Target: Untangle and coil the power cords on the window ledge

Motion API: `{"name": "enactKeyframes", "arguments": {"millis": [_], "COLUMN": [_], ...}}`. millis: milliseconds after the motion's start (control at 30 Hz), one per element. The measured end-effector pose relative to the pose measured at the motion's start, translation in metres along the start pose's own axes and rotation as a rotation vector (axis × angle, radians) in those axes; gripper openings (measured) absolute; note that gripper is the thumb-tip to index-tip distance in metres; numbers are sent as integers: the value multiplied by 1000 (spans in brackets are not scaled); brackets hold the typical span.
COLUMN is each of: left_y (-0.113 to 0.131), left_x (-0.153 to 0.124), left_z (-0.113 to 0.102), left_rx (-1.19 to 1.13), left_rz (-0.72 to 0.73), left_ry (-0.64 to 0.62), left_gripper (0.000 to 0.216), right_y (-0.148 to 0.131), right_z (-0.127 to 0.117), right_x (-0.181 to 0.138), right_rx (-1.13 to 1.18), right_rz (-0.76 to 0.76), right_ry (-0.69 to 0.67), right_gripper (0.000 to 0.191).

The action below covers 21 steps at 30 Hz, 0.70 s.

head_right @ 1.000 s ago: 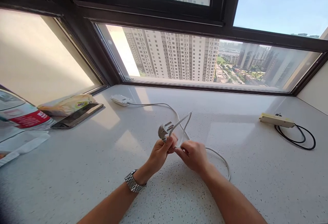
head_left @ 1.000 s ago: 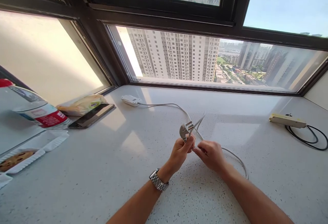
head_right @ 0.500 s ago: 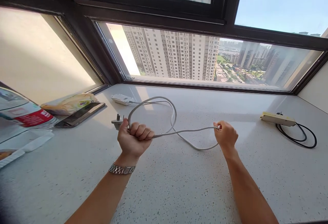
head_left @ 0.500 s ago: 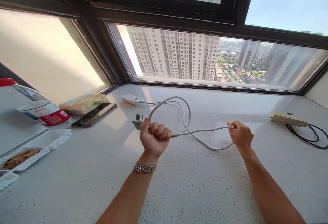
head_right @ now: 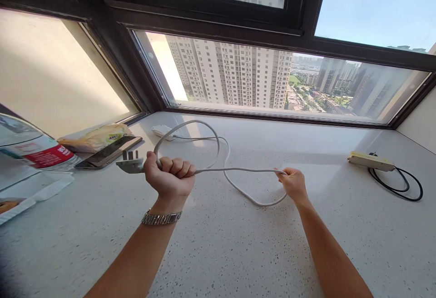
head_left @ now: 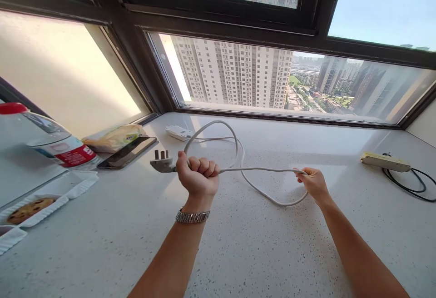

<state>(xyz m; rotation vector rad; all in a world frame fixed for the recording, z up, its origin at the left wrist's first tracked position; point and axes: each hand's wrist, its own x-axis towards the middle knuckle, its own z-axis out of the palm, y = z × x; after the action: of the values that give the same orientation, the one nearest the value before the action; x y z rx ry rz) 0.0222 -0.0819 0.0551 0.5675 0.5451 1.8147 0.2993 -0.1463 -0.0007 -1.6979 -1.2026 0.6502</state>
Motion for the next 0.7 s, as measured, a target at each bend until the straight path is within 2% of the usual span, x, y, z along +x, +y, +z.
{"name": "enactKeyframes", "arguments": {"millis": [67, 100, 133, 167, 200, 267, 300, 333, 367, 433, 500, 533, 600, 700], "left_y": [3, 5, 8, 10, 11, 13, 13, 13, 11, 7, -1, -6, -18, -36], "left_x": [9, 13, 16, 17, 17, 12, 8, 5, 2, -2, -5, -8, -15, -30], "left_z": [20, 31, 41, 51, 59, 66, 65, 62, 57, 42, 26, 18, 6, -6], "left_rx": [-3, -4, -7, -10, -14, -26, -28, -25, -18, 4, 22, 33, 77, 177], "left_rz": [4, 12, 17, 18, 16, 10, 6, 3, -2, -22, -40, -45, -53, -84], "left_ry": [-20, -52, -94, -141, -187, -259, -276, -277, -265, -220, -174, -157, -141, -163], "left_gripper": [61, 62, 62, 62, 62, 61, 62, 62, 62, 63, 63, 63, 64, 67], "right_y": [-15, -27, -40, -55, -68, -90, -95, -95, -91, -73, -52, -43, -32, -32], "right_z": [-11, -19, -28, -37, -46, -58, -60, -58, -53, -32, -3, 13, 42, 73], "right_x": [16, 26, 36, 45, 50, 49, 41, 30, 15, -16, -43, -53, -66, -70], "right_rx": [243, 324, 368, 380, 381, 300, 207, 83, -58, -300, -384, -389, -318, -59], "right_rz": [121, 132, 92, 8, -136, -514, -694, -847, -968, -1126, -1164, -1129, -982, -708], "right_ry": [-215, -241, -195, -62, 132, 556, 681, 714, 647, 326, 42, -47, -122, -22], "right_gripper": [47, 47, 47, 48, 49, 48, 47, 45, 43, 38, 33, 31, 30, 33]}}
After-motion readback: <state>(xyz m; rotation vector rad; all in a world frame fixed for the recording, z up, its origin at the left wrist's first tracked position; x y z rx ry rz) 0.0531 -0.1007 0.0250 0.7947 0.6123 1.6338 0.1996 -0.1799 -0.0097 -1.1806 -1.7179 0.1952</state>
